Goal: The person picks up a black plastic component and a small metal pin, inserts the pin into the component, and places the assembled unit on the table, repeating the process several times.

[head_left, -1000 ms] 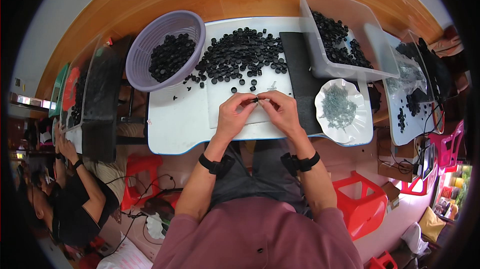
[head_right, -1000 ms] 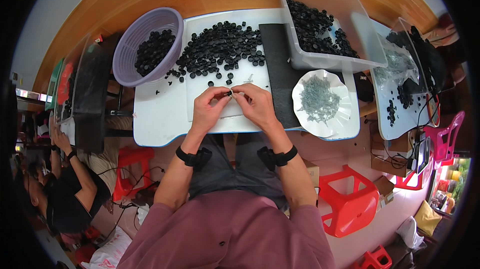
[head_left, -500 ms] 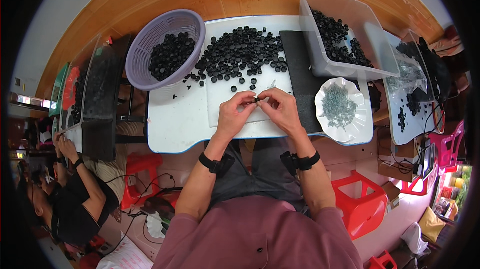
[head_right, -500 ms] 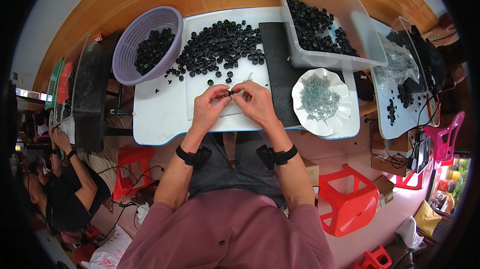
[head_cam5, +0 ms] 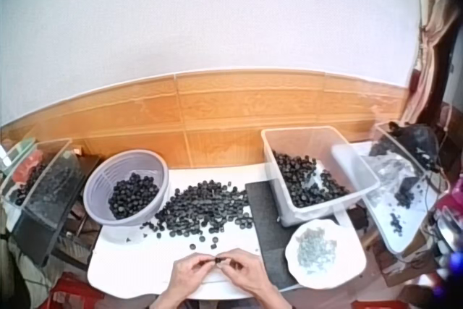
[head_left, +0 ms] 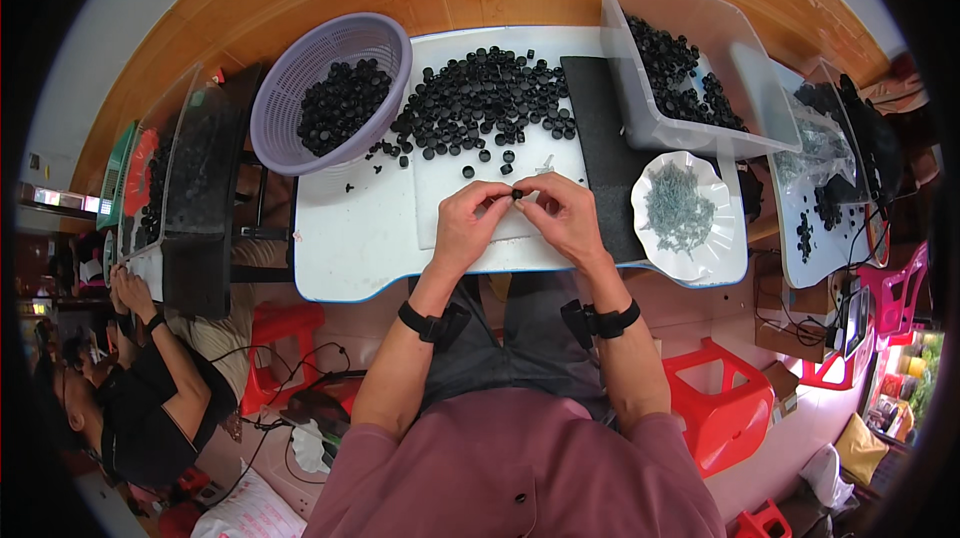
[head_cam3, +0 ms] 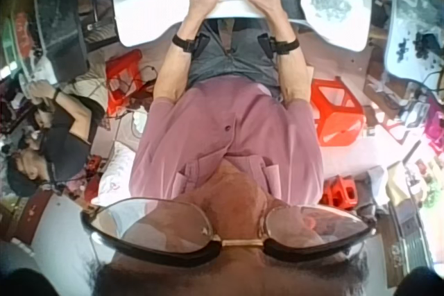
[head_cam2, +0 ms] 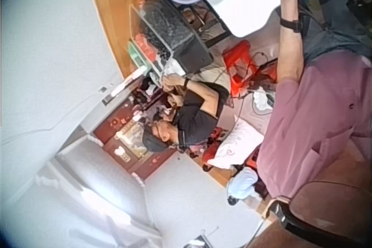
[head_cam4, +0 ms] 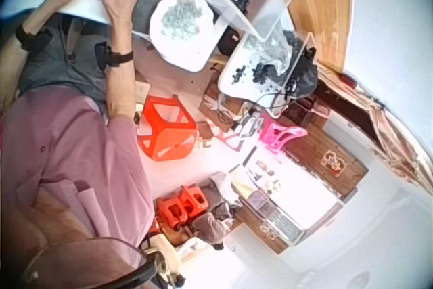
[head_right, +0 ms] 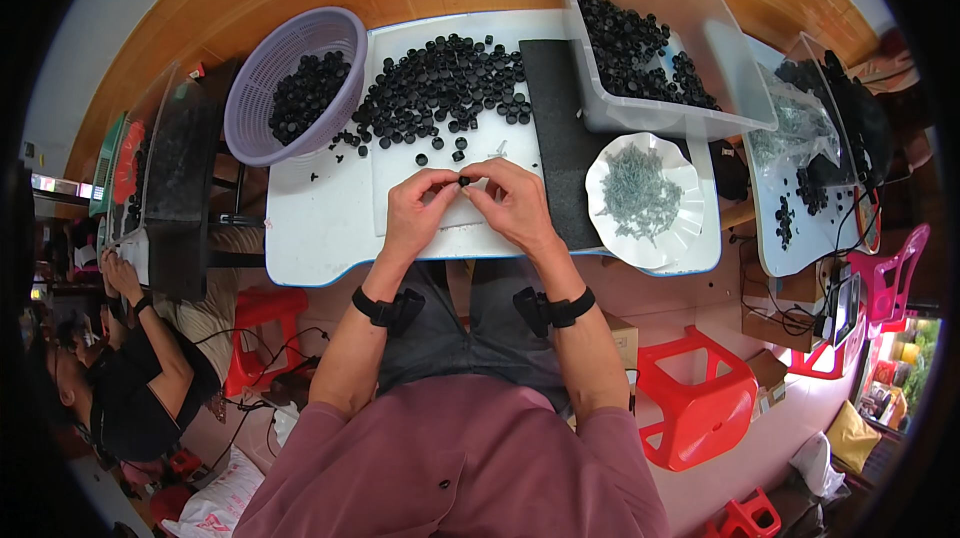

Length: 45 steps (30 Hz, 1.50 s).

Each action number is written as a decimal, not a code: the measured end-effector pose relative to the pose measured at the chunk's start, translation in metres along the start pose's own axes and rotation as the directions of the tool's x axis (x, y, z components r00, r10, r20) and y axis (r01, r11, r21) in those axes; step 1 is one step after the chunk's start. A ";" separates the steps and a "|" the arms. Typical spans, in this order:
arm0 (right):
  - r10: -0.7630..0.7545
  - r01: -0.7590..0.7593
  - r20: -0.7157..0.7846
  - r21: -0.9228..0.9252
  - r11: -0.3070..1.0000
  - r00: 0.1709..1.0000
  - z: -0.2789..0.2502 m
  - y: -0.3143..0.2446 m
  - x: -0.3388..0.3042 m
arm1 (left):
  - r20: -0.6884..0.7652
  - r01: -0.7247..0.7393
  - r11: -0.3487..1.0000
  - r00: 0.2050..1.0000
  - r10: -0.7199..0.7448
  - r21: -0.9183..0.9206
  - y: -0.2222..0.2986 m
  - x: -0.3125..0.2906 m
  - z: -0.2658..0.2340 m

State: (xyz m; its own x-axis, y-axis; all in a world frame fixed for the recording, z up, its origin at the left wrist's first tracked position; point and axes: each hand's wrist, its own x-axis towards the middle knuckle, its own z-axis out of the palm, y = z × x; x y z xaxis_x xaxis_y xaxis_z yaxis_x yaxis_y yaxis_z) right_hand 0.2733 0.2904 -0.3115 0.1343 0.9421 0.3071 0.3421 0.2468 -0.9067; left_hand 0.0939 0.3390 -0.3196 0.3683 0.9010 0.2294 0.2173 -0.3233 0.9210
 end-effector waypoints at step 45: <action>0.129 -0.137 -0.103 -0.081 0.987 0.986 0.008 -0.001 0.004 | -0.369 -0.007 0.985 0.927 0.071 0.170 0.001 0.007 -0.010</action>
State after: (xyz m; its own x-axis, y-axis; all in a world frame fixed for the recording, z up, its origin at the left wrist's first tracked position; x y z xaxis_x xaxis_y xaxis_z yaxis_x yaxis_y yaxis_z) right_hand 0.2657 0.2958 -0.3119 0.2722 0.9378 0.2157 0.3942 0.0958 -0.9140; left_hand 0.0872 0.3478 -0.3139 0.0232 0.9189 0.3937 0.3648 -0.3745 0.8525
